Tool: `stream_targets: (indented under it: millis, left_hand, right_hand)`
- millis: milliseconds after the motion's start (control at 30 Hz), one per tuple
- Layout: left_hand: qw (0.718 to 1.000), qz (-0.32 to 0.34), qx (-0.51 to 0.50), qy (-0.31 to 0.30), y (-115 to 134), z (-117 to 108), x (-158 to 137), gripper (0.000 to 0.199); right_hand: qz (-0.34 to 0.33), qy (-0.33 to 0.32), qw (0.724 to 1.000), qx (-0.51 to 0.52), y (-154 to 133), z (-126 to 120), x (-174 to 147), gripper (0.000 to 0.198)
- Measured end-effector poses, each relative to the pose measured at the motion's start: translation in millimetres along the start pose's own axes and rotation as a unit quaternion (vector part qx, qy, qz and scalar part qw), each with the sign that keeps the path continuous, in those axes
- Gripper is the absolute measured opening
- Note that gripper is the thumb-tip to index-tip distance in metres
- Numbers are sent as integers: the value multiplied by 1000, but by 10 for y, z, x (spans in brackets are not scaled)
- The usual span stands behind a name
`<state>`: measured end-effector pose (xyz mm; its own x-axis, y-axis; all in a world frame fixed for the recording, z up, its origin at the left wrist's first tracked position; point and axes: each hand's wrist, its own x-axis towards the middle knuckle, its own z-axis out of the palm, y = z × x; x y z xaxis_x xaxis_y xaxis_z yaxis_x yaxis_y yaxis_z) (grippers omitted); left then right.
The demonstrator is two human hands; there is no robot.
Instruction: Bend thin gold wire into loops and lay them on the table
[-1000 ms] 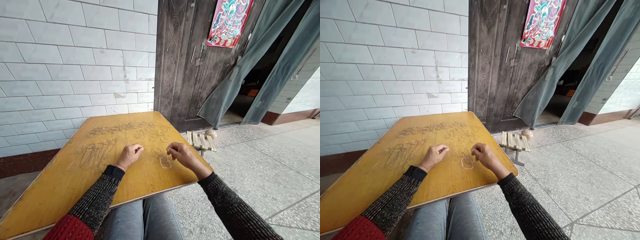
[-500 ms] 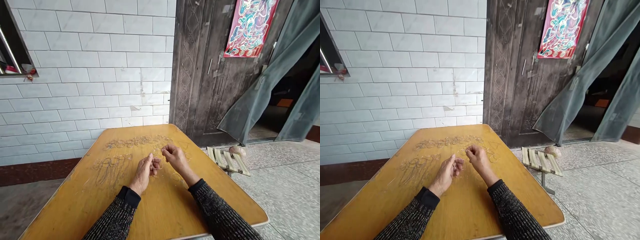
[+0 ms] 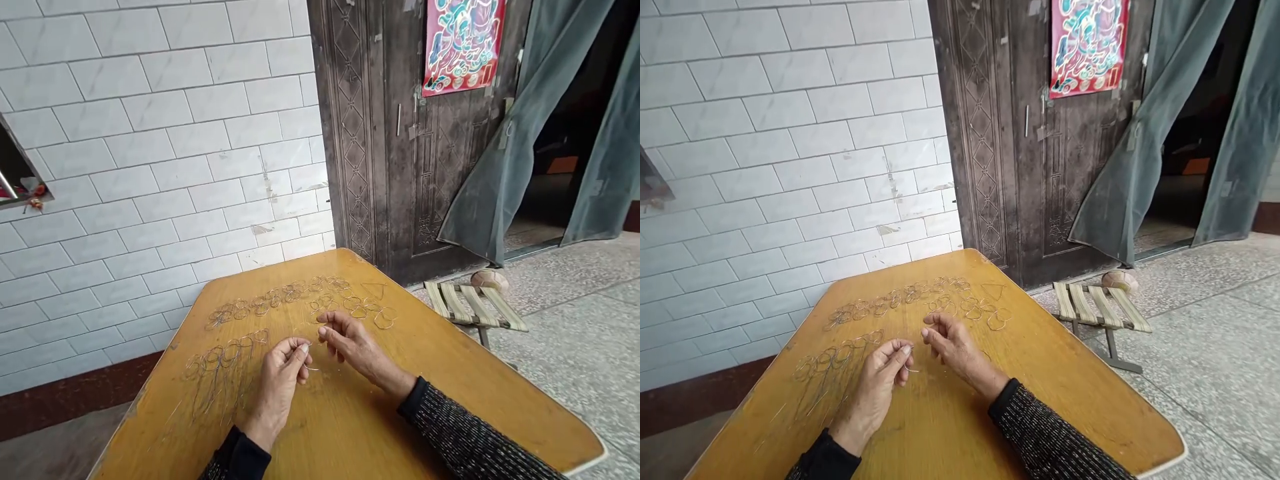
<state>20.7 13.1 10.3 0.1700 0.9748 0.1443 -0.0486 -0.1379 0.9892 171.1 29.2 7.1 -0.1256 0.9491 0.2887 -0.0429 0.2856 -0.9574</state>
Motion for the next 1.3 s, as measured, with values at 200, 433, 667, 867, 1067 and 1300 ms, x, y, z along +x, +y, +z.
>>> stream_targets:
  millis: [200,433,667,867,1067,1300]
  left_hand:
    - [1000,7,7,10,-23,-86,-34,27]
    - [999,14,-14,37,-47,-54,-33,25]
    - [998,2,-54,44,-60,-93,-14,25]
    - [997,-7,-68,39,-45,-78,-41,26]
    - [994,-36,-102,2,-52,-66,-48,24]
    - [987,-52,-148,-9,-60,-77,-39,21]
  right_hand:
    - [29,-88,996,-16,6,0,-55,29]
    - [14,-107,994,-7,-59,-32,-116,31]
    - [20,-133,991,17,-155,-52,-172,32]
    - [41,-83,995,48,-137,-51,-135,35]
    - [60,-126,990,28,-122,-42,-143,36]
    - [48,-127,990,32,-104,-57,-154,34]
